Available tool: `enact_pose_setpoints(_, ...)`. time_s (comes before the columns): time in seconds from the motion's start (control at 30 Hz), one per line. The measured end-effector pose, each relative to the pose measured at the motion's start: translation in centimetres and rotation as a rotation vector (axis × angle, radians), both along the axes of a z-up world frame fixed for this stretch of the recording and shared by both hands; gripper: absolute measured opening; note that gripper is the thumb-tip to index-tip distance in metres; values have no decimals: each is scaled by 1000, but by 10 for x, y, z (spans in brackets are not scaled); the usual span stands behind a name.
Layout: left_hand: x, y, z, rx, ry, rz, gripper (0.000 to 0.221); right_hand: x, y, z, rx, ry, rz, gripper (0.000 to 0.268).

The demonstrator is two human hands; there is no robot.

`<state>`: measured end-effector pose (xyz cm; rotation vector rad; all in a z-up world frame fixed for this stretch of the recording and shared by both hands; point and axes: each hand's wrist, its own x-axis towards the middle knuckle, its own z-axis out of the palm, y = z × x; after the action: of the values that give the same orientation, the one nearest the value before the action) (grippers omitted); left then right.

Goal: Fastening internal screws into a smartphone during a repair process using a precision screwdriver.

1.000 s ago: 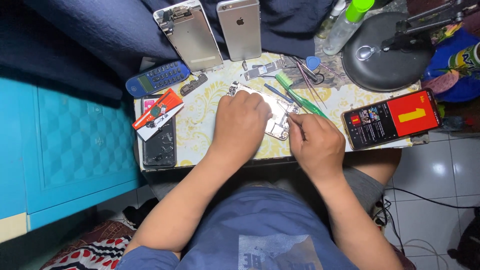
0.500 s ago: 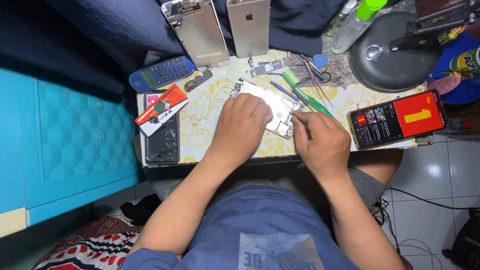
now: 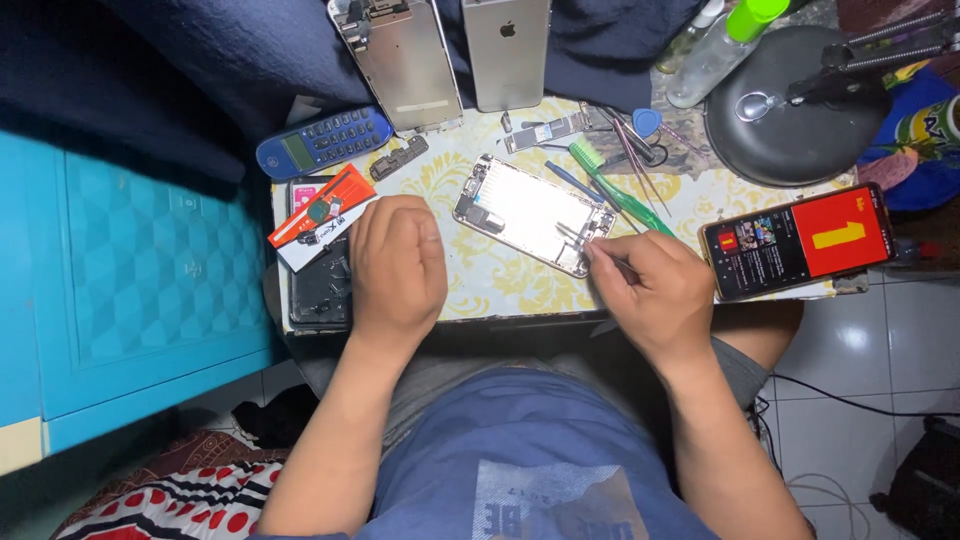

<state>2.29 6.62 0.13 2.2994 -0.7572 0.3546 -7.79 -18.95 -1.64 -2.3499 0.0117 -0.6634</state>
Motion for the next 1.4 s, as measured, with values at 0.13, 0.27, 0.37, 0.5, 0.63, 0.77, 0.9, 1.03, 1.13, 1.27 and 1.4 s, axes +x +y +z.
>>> enact_pose_setpoints(0.13,0,18,-11,168,-145,110,35,1,-2,2,4,42,19,6)
enact_pose_setpoints(0.27,5,19,6,267,-299,202,31,1,-1,-1,-5,38,19,6)
enact_pose_setpoints(0.37,6,20,15,197,-230,208,27,0,-1,0,15,46,19,6)
enact_pose_setpoints(0.5,9,22,16,185,-202,189,28,0,-2,-2,13,45,6,5)
enact_pose_setpoints(0.63,9,22,9,173,-182,258,41,1,-1,-3,27,41,2,4)
enact_pose_setpoints(0.77,5,17,18,191,-211,203,40,1,0,-1,31,34,-9,5)
enact_pose_setpoints(0.9,7,1,25,243,-211,218,36,4,1,-3,8,-11,-17,5)
enact_pose_setpoints(1.03,18,-46,30,246,-280,168,31,2,0,-2,-14,-25,1,8)
enact_pose_setpoints(1.13,28,-100,43,-150,-116,-88,30,2,0,-10,-40,-24,-34,8)
enact_pose_setpoints(1.27,29,-116,26,-123,-141,-116,53,4,1,-7,9,-63,3,7)
enact_pose_setpoints(1.4,20,-104,11,-39,-216,-61,24,2,3,-6,-12,-60,-28,8)
